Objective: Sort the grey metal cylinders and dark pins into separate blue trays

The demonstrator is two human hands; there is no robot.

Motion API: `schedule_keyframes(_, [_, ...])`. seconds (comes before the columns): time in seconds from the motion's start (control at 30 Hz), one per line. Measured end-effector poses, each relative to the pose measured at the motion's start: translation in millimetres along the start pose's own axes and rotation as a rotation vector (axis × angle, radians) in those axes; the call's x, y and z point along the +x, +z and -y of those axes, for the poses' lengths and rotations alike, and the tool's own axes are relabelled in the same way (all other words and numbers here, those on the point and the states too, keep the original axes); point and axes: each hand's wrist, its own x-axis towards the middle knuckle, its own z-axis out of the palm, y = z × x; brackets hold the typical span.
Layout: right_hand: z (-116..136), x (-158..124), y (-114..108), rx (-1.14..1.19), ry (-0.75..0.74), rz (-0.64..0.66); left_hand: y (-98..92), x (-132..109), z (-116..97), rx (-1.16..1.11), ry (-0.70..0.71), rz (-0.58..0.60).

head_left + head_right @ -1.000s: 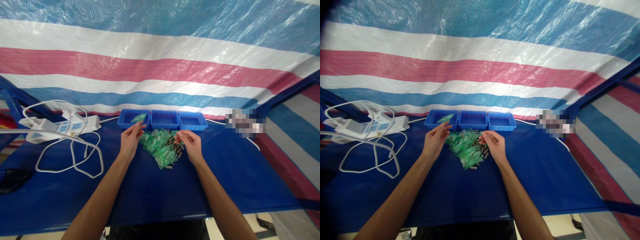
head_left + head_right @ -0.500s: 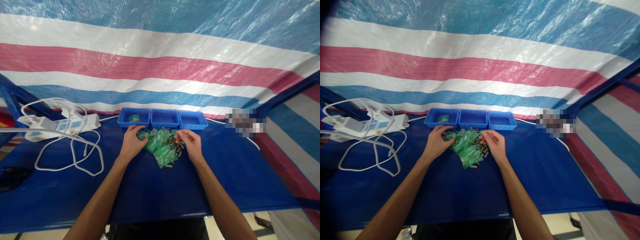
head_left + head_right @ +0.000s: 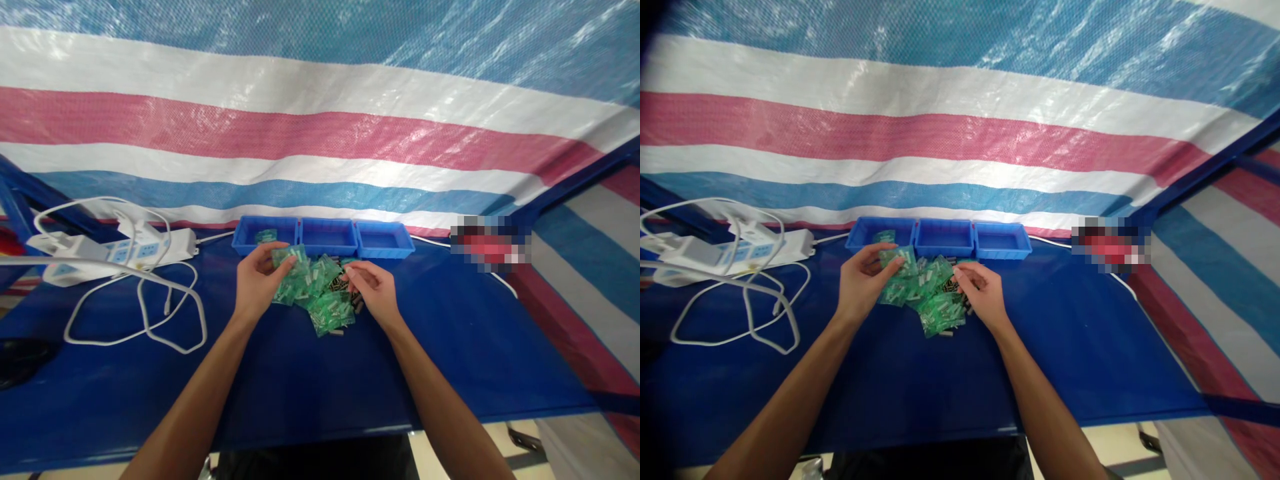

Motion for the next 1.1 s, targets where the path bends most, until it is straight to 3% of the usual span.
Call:
schedule_keyframes(0.13, [-3,-5,8,-0.11,0.021,0.094,17.1,-12,1,-0.143,-0.102,0.17])
schedule_keyframes(0.27, [-5,-6,13,-0.089,0.057,0.08,25.5,-19,0,-0.172,-0.143,0.33])
schedule_keyframes(0.6, [-5,-2,4,-0.005,0.069,0.068,27.4,-17,0,-0.179,-0.204,0.283])
schedule_keyframes(0.9, [-1,-1,5,-0.027,0.052,0.032,17.7,-18,-6,0.079,-0.068,0.545])
schedule_keyframes(1.0, [2,0,3,-0.008,0.054,0.018,14.4,-11,-3,-0.026,-0.128,0.456])
schedule_keyframes(1.1, [4,1,0,0.016,0.051,0.024,12.5,-3,4,-0.182,-0.199,0.218])
